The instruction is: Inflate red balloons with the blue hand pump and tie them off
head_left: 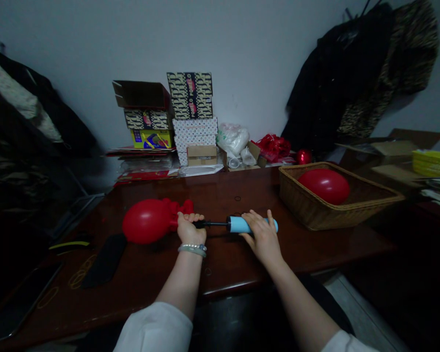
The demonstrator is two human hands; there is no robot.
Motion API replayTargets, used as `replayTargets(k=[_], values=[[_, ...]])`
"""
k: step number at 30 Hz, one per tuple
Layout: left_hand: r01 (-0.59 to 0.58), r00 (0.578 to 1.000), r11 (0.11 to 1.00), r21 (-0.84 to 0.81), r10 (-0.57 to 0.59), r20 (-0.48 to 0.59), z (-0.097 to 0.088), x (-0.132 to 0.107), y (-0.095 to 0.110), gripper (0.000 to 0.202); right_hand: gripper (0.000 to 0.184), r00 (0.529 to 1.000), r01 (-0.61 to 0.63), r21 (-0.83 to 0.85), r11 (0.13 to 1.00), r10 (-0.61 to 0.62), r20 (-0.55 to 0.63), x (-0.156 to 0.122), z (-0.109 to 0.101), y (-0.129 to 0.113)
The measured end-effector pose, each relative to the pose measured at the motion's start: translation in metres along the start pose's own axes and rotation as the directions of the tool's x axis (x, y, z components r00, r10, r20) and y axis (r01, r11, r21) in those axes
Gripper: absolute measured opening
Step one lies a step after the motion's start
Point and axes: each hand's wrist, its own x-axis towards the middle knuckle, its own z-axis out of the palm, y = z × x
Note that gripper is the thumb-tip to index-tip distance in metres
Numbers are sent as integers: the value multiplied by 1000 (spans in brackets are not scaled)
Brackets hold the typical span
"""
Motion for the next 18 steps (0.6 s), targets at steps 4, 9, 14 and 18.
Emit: replayTargets(k=[4,9,14,18], values=[[15,1000,999,29,-15,3,0,-12,-21,38,46,1000,-5,17,1000,4,7,-2,4,-10],[25,1000,999,28,-24,-9,-2,-19,-39,38,45,1000,-21,18,1000,21,13,-5,6,-13],[43,998,999,26,-42,-42,3,-17,-33,39,44,999,-17,12,1000,17,43,-3,3,-7],[32,999,999,22,-32,-40,5,-6,-16,38,45,1000,-3,-9,1000,4,25,0,-2,0]])
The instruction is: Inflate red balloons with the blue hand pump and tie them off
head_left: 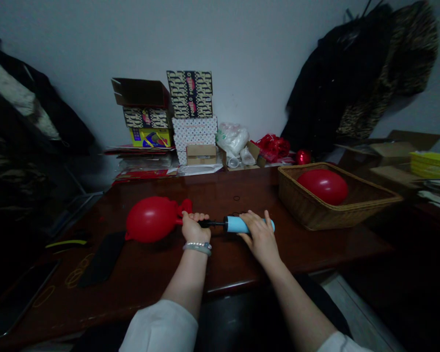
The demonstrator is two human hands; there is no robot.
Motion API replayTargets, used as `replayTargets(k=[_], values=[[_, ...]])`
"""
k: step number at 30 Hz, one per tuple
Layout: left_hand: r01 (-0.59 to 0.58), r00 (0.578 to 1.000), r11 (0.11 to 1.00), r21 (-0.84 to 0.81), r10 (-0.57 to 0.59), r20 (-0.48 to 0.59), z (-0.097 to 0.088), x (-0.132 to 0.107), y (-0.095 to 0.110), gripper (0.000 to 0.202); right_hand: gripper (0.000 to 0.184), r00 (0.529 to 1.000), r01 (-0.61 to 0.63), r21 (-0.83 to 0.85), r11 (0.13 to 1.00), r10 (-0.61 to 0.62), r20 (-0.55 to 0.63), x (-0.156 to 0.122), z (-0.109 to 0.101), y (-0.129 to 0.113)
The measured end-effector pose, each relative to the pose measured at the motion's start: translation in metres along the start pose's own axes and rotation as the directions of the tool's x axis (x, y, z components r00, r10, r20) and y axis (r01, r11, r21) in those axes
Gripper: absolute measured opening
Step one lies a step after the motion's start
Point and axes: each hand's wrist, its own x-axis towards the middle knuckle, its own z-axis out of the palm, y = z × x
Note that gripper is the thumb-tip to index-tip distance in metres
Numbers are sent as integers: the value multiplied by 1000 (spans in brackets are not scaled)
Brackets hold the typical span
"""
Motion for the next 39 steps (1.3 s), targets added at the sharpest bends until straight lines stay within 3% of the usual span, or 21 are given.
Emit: replayTargets(k=[5,10,23,29,39], values=[[-26,1000,1000,-6,26,9,-6,14,21,37,44,1000,5,-14,1000,-5,-8,-1,-4,13],[-39,999,999,-36,38,-17,-13,14,25,36,44,1000,6,35,999,-6,-9,-3,0,15],[-10,1000,999,-51,10,-8,-10,-7,-9,36,47,999,-34,63,997,35,-24,-6,15,-13],[6,1000,999,-39,-6,-5,-9,-14,-21,38,47,1000,-11,35,999,11,-14,-7,16,-10],[8,1000,997,-75,-9,-9,-5,7,16,42,45,1000,12,14,1000,-12,-22,-2,2,8]])
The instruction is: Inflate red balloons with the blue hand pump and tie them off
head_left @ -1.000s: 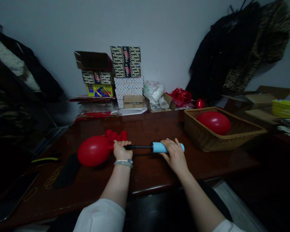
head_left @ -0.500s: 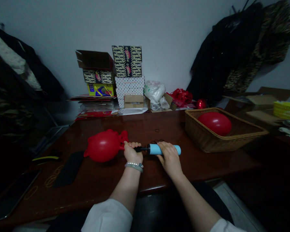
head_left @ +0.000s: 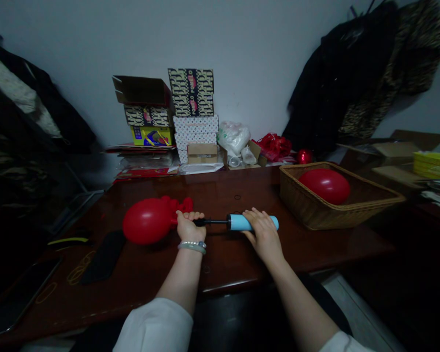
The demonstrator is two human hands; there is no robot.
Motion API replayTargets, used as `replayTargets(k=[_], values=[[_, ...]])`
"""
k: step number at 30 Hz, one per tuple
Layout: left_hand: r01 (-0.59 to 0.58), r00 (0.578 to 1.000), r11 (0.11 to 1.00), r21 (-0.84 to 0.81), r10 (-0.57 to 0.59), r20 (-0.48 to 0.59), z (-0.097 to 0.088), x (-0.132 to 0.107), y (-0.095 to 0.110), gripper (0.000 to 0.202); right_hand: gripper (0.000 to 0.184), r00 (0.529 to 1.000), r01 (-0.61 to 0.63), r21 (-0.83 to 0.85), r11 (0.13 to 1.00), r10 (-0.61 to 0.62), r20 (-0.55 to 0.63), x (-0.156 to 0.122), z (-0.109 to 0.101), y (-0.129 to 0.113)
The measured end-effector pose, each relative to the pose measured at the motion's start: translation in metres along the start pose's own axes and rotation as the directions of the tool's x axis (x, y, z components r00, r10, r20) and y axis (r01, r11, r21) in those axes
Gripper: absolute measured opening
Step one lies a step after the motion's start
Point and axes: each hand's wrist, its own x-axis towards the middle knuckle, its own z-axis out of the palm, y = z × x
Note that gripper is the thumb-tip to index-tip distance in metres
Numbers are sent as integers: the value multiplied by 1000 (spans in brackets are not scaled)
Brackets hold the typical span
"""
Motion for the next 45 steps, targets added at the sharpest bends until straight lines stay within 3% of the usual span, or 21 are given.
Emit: replayTargets(k=[6,12,21,31,39,45], values=[[-12,1000,1000,4,12,11,-3,11,16,41,44,1000,-7,-3,1000,7,-12,-1,-2,8],[-19,1000,1000,-13,19,8,-2,8,14,41,46,999,-28,-2,1000,28,-20,-1,1,1],[23,999,1000,14,-23,37,2,-3,-5,39,47,999,-22,30,999,23,-32,0,7,-7],[54,998,994,98,-55,11,-8,-11,-38,37,47,999,-46,50,998,46,11,-2,12,-18],[70,997,994,82,-68,-25,-3,-7,-22,36,46,999,-45,35,998,44,29,-2,11,-11],[-8,999,996,83,4,52,-1,-3,-19,41,47,999,-41,28,999,41,19,2,2,-16]])
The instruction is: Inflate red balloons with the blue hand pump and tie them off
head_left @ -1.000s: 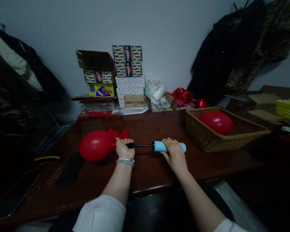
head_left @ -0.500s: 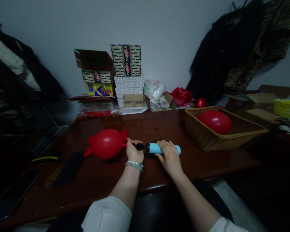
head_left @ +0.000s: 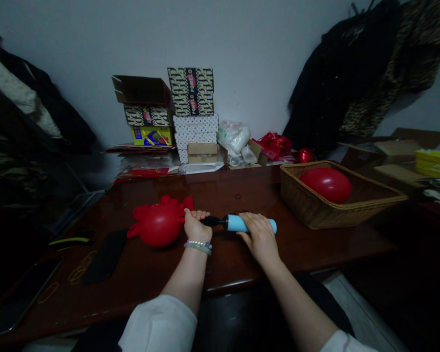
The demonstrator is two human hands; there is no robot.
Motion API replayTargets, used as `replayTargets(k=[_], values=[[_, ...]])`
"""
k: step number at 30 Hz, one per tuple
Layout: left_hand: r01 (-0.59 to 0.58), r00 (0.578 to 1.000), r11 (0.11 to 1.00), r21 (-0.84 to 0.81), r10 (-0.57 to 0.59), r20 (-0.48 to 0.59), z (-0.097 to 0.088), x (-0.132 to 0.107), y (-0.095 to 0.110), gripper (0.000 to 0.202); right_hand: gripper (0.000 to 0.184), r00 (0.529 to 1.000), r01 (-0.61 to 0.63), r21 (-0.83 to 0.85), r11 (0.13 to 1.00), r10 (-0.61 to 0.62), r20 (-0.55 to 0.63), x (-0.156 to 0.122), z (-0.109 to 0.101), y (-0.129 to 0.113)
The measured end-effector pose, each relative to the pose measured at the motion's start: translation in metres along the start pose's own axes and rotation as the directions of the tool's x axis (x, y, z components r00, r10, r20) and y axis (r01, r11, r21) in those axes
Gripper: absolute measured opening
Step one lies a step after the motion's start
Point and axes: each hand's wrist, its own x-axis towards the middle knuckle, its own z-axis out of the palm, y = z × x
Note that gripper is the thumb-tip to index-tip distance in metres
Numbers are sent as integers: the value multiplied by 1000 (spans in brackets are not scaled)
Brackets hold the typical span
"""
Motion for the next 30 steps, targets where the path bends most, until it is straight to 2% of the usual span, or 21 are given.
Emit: replayTargets(k=[5,12,17,24,30], values=[[-14,995,996,83,22,-93,-2,-2,-7,42,44,1000,-5,-10,1000,5,21,2,-3,-9],[-10,988,992,127,30,-155,-2,-2,-7,45,46,999,-22,12,1000,22,29,0,-2,-9],[-9,987,987,159,35,-158,-1,3,-13,46,47,998,-46,13,999,45,41,-4,0,-6],[11,989,991,131,8,-148,-10,5,-16,48,46,993,-70,26,997,68,92,-8,9,-2],[11,991,993,117,5,-137,-15,6,-20,48,48,991,-61,-17,998,62,120,-7,1,-2]])
